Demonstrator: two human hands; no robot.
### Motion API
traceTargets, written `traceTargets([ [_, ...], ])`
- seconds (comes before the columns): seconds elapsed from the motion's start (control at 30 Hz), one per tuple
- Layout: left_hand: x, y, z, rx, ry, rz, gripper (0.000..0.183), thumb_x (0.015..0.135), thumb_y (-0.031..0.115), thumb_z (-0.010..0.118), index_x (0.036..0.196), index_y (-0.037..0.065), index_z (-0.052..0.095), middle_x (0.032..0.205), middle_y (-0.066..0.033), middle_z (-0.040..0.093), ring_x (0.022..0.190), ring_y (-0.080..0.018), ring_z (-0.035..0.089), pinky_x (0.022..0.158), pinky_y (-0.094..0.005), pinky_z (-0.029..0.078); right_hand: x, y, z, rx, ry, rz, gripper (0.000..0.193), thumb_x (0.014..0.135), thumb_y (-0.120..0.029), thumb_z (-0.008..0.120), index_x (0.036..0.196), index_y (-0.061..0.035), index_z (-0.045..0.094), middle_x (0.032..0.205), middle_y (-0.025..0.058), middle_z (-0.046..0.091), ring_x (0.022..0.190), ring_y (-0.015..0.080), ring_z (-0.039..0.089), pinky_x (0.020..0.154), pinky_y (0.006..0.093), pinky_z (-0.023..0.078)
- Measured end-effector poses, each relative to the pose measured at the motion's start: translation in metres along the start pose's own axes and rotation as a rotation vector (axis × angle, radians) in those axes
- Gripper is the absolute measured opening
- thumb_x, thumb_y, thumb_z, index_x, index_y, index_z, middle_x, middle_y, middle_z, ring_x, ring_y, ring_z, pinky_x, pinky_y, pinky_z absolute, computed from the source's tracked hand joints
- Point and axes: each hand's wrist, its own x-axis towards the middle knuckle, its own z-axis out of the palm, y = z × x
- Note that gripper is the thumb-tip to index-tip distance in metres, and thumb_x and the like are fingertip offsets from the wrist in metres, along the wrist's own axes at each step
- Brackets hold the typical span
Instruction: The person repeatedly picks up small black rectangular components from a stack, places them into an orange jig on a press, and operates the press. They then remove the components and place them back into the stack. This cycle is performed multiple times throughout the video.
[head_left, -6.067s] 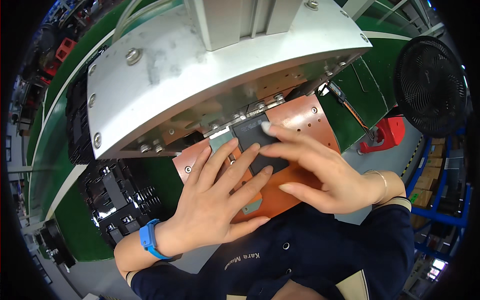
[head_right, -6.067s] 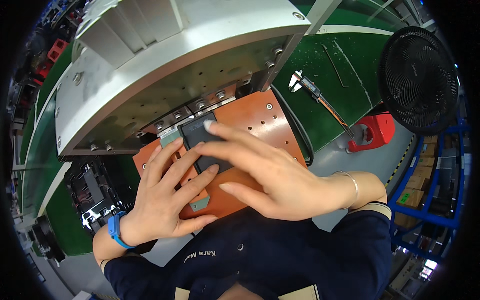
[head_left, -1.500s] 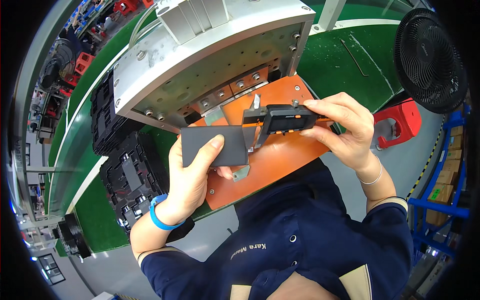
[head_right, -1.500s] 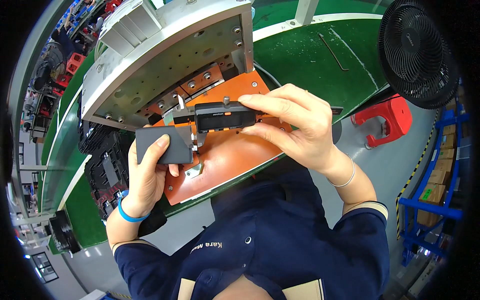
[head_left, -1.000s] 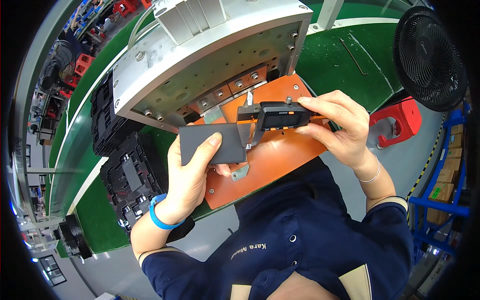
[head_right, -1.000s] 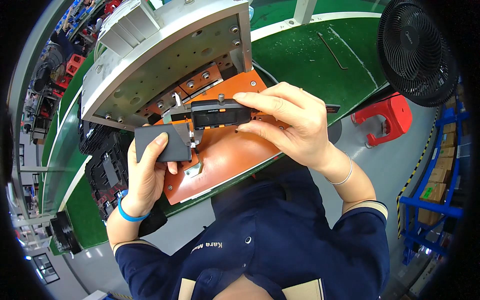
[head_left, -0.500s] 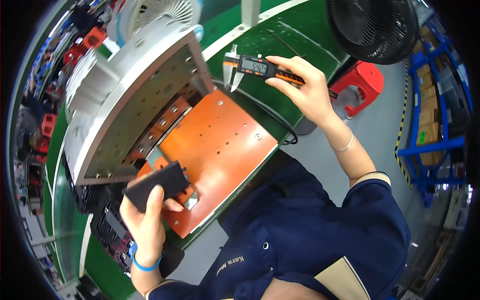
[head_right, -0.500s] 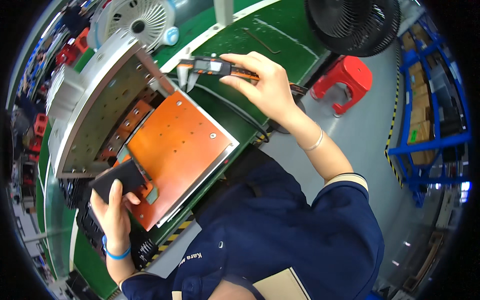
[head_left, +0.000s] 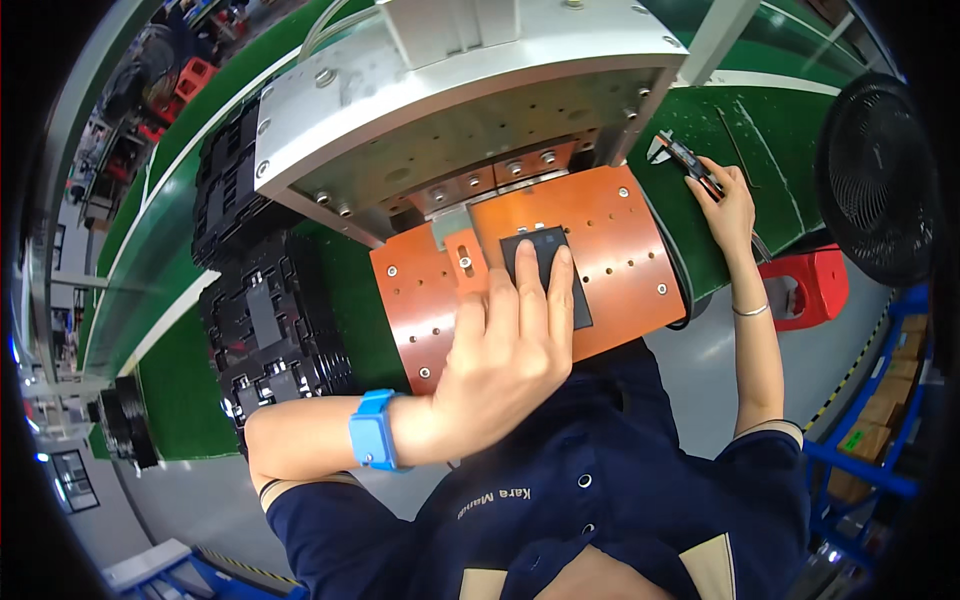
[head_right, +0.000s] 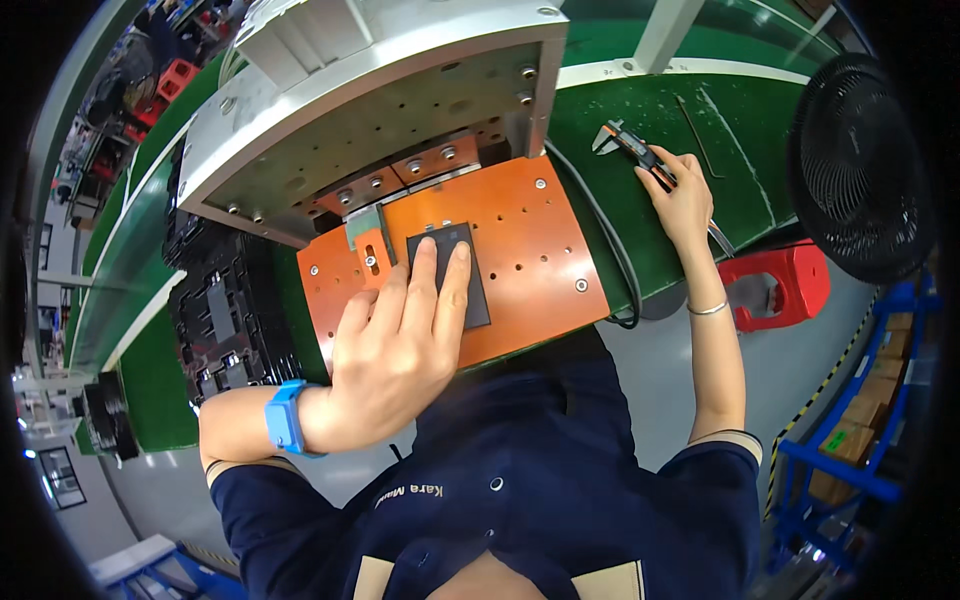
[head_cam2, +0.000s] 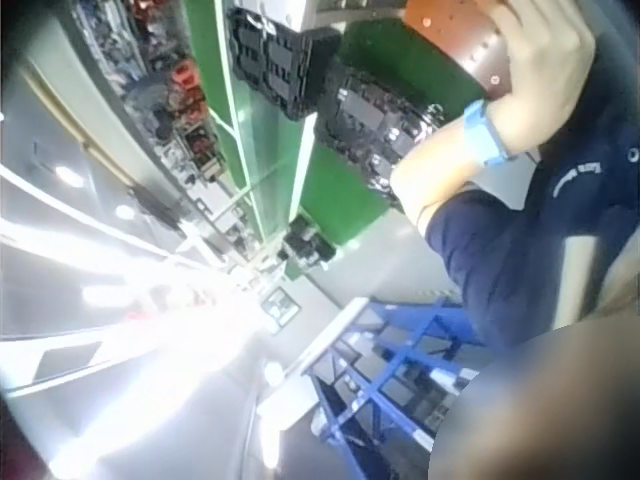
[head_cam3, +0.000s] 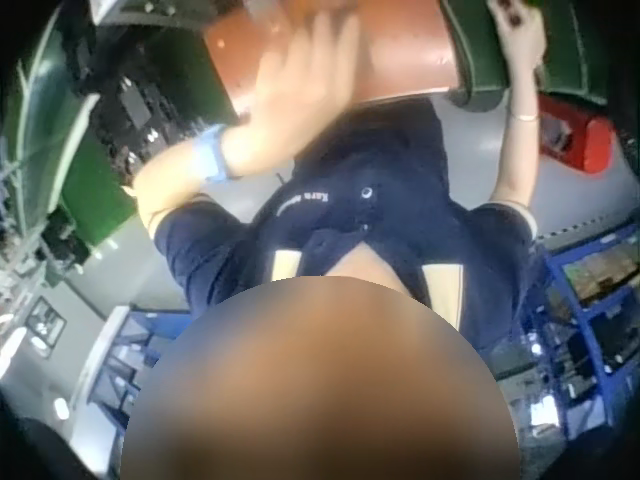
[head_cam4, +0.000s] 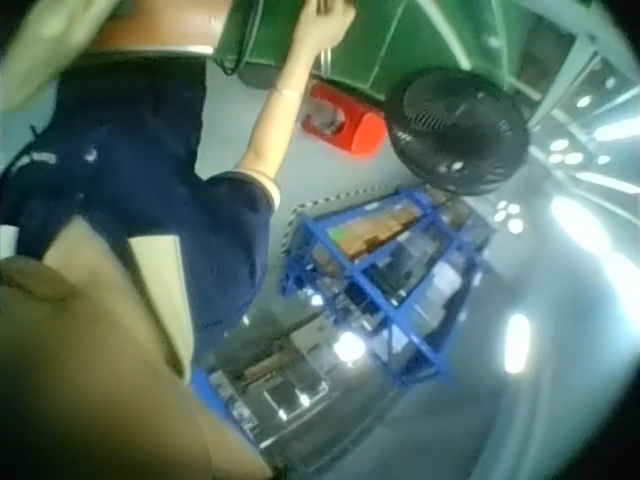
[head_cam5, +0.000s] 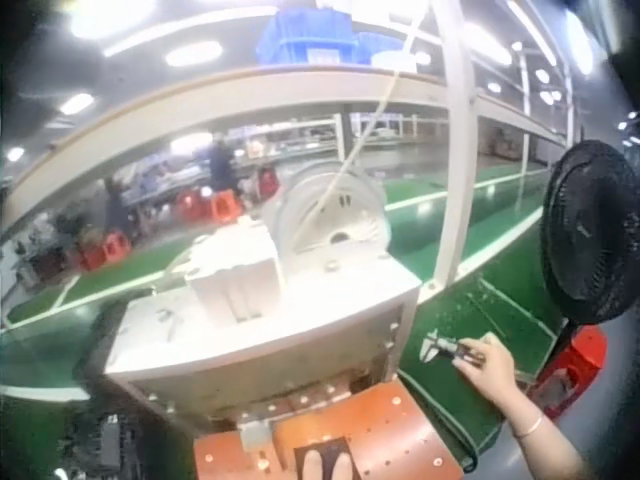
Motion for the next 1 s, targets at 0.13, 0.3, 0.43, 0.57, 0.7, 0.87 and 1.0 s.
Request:
traceTargets([
  [0.13,-0.012,0.015,-0.017,-0.112,-0.136,-0.126,0.05,0.087,0.046,0.063,0.123,0.012,0.065,0.112,-0.0171,0.068,0.108,-0.028,0.065,0.087,-0.0402,0.049,0.006,0.018,0.01,-0.071,0.041,-0.148,0.039,0.08,-0.029,0.076,0.115,-0.0124,0.07,0.087,0.008,0.058,0.086,0.0266,0.054,0.081,0.0384,0.045],
  [0.3,-0.017,0.009,-0.015,-0.134,-0.132,-0.106,0.049,0.088,0.048,0.062,0.12,0.011,0.067,0.115,-0.0177,0.067,0.116,-0.0295,0.062,0.091,-0.0445,0.048,0.001,-0.02,0.0,0.037,0.196,-0.277,0.038,0.079,-0.021,0.078,0.115,-0.0085,0.069,0.094,0.0093,0.062,0.092,0.0266,0.057,0.083,0.0372,0.046],
  [0.43,-0.016,0.01,-0.011,-0.138,-0.11,-0.109,0.044,0.09,0.041,0.062,0.117,0.007,0.068,0.115,-0.0167,0.067,0.113,-0.0282,0.064,0.086,-0.0405,0.051,-0.019,-0.124,-0.057,0.321,0.113,-0.476,0.018,0.078,-0.008,0.075,0.095,-0.0034,0.071,0.094,0.0103,0.067,0.089,0.0265,0.06,0.081,0.0353,0.047],
  [0.57,-0.017,0.0,-0.004,-0.201,-0.09,-0.046,0.036,0.091,0.033,0.063,0.115,0.007,0.069,0.114,-0.0163,0.067,0.109,-0.0264,0.065,0.08,-0.0371,0.054,-0.035,-0.187,-0.07,0.424,-0.23,-0.79,0.016,0.076,-0.007,0.074,0.092,-0.0069,0.07,0.094,0.0065,0.064,0.087,0.0264,0.058,0.078,0.0359,0.046],
  [0.7,-0.02,-0.008,-0.003,-0.253,-0.049,-0.004,0.033,0.09,0.03,0.063,0.115,0.009,0.069,0.114,-0.0175,0.067,0.107,-0.0265,0.066,0.078,-0.0366,0.055,-0.034,-0.2,-0.047,0.376,-0.301,-0.821,0.02,0.076,-0.003,0.072,0.096,-0.0078,0.071,0.098,0.0063,0.059,0.09,0.0241,0.055,0.079,0.0349,0.043],
  [0.87,-0.023,-0.008,0.001,-0.293,-0.009,-0.002,0.033,0.09,0.029,0.063,0.117,0.01,0.069,0.112,-0.0189,0.067,0.105,-0.0275,0.067,0.077,-0.0359,0.056,-0.035,-0.204,-0.042,0.266,-0.273,-0.892,0.024,0.076,-0.004,0.072,0.099,-0.0094,0.071,0.101,0.0065,0.057,0.09,0.0237,0.053,0.078,0.0349,0.043],
  [1.0,-0.024,-0.006,0.002,-0.295,-0.013,-0.005,0.033,0.09,0.028,0.063,0.117,0.01,0.069,0.111,-0.0192,0.068,0.105,-0.028,0.067,0.077,-0.0358,0.056,-0.037,-0.206,-0.039,0.172,-0.236,-0.901,0.024,0.077,-0.008,0.072,0.1,-0.0106,0.07,0.105,0.0069,0.057,0.094,0.0254,0.053,0.079,0.0362,0.044],
])
